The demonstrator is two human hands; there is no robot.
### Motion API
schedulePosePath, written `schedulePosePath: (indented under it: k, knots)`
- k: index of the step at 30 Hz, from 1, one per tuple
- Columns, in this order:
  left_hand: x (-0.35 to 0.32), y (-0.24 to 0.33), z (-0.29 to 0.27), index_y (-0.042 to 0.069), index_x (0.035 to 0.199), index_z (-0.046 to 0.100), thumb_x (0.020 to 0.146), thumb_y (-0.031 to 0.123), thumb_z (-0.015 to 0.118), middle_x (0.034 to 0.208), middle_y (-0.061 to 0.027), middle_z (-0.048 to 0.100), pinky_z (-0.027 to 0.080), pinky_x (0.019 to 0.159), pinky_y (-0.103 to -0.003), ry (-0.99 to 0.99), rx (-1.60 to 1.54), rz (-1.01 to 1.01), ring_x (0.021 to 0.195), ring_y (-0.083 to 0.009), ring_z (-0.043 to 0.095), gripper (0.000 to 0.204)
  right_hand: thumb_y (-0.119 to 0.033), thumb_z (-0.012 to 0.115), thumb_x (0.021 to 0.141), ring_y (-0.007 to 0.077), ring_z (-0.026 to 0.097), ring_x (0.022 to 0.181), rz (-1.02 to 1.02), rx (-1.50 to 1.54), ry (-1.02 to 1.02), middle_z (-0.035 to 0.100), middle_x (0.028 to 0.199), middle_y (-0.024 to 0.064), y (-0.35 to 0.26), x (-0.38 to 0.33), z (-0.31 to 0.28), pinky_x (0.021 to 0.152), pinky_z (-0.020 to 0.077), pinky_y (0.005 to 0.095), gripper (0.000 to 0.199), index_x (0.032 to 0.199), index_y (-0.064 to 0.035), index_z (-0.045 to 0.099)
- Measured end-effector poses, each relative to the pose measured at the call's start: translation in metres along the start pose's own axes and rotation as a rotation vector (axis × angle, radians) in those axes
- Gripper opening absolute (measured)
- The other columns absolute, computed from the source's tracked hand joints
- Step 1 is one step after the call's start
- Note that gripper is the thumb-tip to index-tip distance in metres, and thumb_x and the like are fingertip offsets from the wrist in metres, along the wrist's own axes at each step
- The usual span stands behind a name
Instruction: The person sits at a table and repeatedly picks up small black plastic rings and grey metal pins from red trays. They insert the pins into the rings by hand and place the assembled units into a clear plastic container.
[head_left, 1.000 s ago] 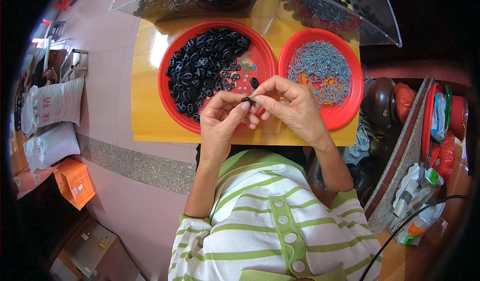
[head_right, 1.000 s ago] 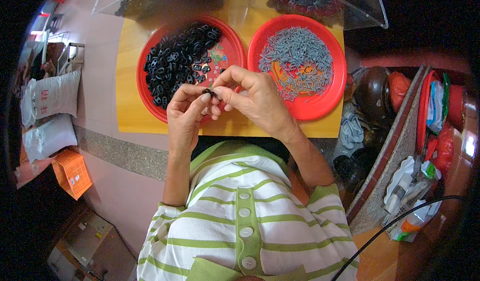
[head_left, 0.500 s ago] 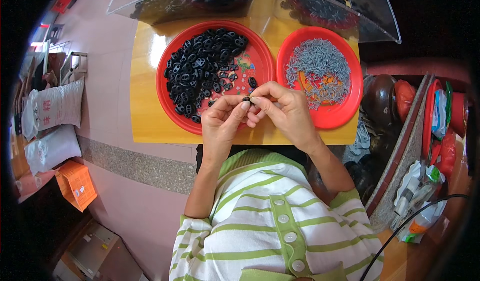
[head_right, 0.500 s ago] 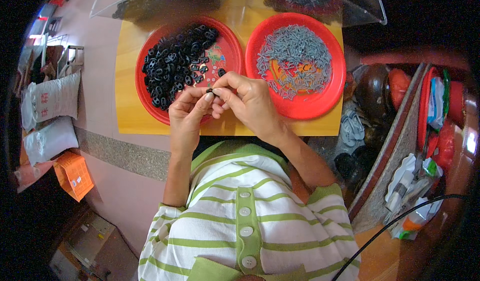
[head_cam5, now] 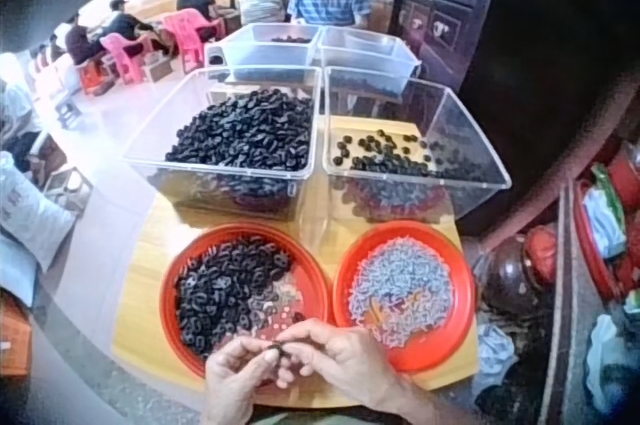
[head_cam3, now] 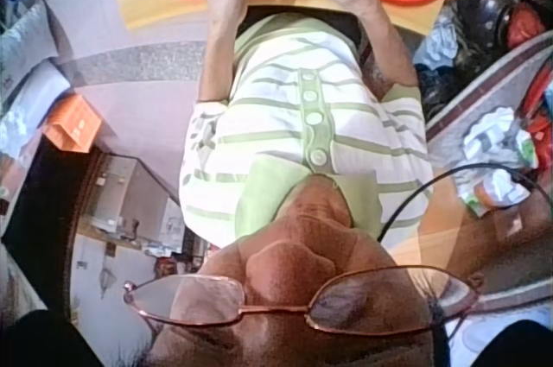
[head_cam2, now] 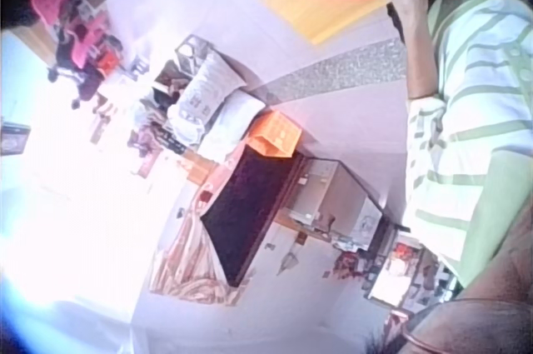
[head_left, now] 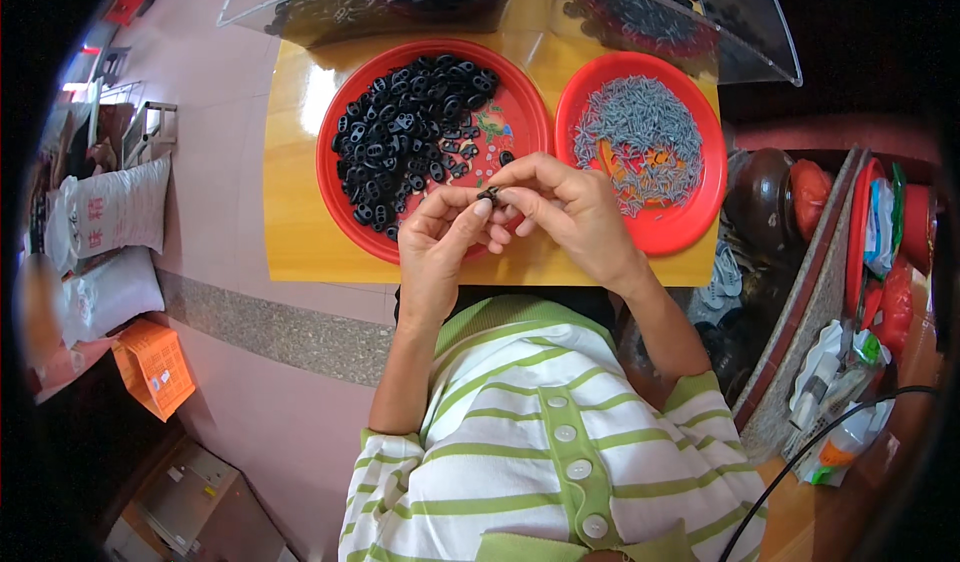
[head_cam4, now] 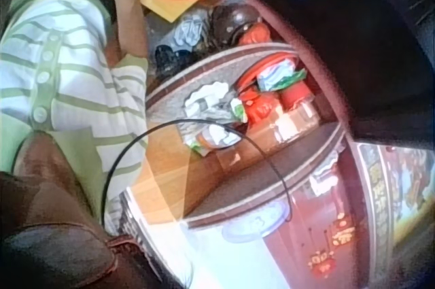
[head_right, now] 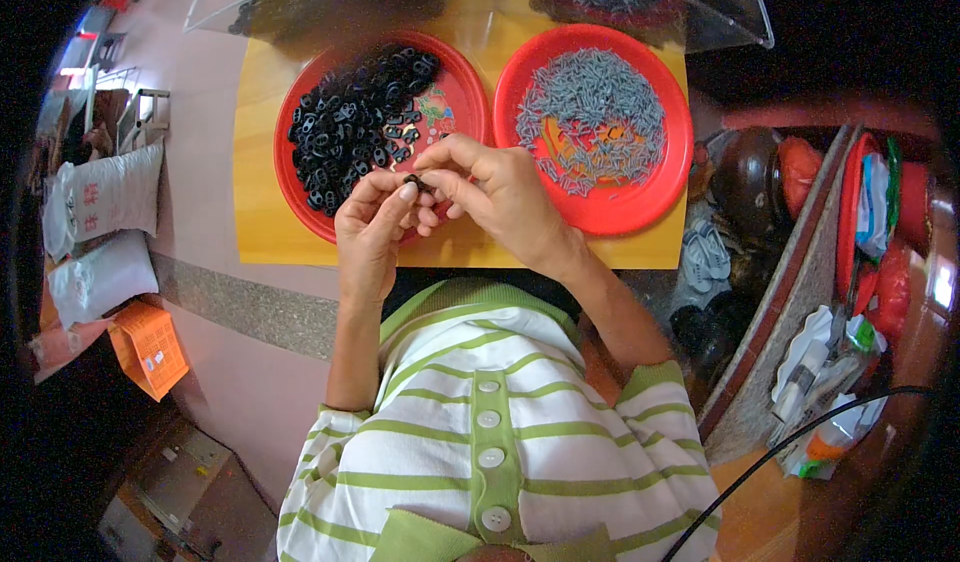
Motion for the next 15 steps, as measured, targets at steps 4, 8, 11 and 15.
schedulePosePath:
  k: [4, 8, 11, 15]
  knots:
    - [-0.004, 0.002, -0.007, -0.002, 0.096, 0.059, 0.091, 0.005, 0.057, 0.083, -0.0109, 0.066, 0.052, 0.062, -0.024, 0.074, 0.044, 0.028, 0.07, -0.0125, 0.064, 0.009, -0.007, 0.062, 0.085, 0.0175, 0.066, 0.071, -0.075, -0.255, 0.112, 0.067, 0.083, 0.0106, 0.002, 0.007, -0.008, 0.062, 0.0523, 0.0293, 0.012, 0.096, -0.0008, 0.061]
    - [-0.006, 0.002, -0.018, -0.002, 0.097, 0.058, 0.091, 0.005, 0.057, 0.085, -0.0109, 0.065, 0.053, 0.063, -0.024, 0.099, 0.034, 0.096, 0.071, -0.0139, 0.064, 0.01, -0.007, 0.065, 0.08, 0.0281, 0.063, 0.079, -0.263, -0.571, 0.166, 0.064, 0.083, 0.013, 0.009, 0.018, -0.017, 0.067, 0.0499, 0.0362, 0.012, 0.089, -0.0023, 0.062]
    - [-0.005, 0.002, -0.02, -0.003, 0.099, 0.057, 0.091, 0.006, 0.057, 0.087, -0.0115, 0.065, 0.053, 0.064, -0.025, 0.11, 0.012, 0.099, 0.072, -0.0146, 0.064, 0.011, -0.008, 0.066, 0.079, 0.0249, 0.063, 0.078, -0.334, -0.776, 0.121, 0.063, 0.081, 0.0104, 0.01, 0.023, -0.022, 0.065, 0.0494, 0.0335, 0.012, 0.089, -0.0021, 0.063]
    - [-0.003, -0.001, -0.022, -0.003, 0.1, 0.057, 0.091, 0.006, 0.058, 0.087, -0.0121, 0.065, 0.053, 0.065, -0.025, 0.11, -0.025, 0.119, 0.073, -0.0151, 0.064, 0.012, -0.012, 0.067, 0.078, 0.0263, 0.061, 0.08, -0.29, -0.856, -0.007, 0.062, 0.08, 0.0083, 0.004, 0.022, -0.009, 0.067, 0.0489, 0.0375, 0.01, 0.083, -0.0046, 0.063]
Point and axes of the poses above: each hand's wrist, its own x-axis towards the middle knuckle, its own z-axis out of the palm, y = z × x, the point moved 1 cm from there along x, towards the middle knuckle
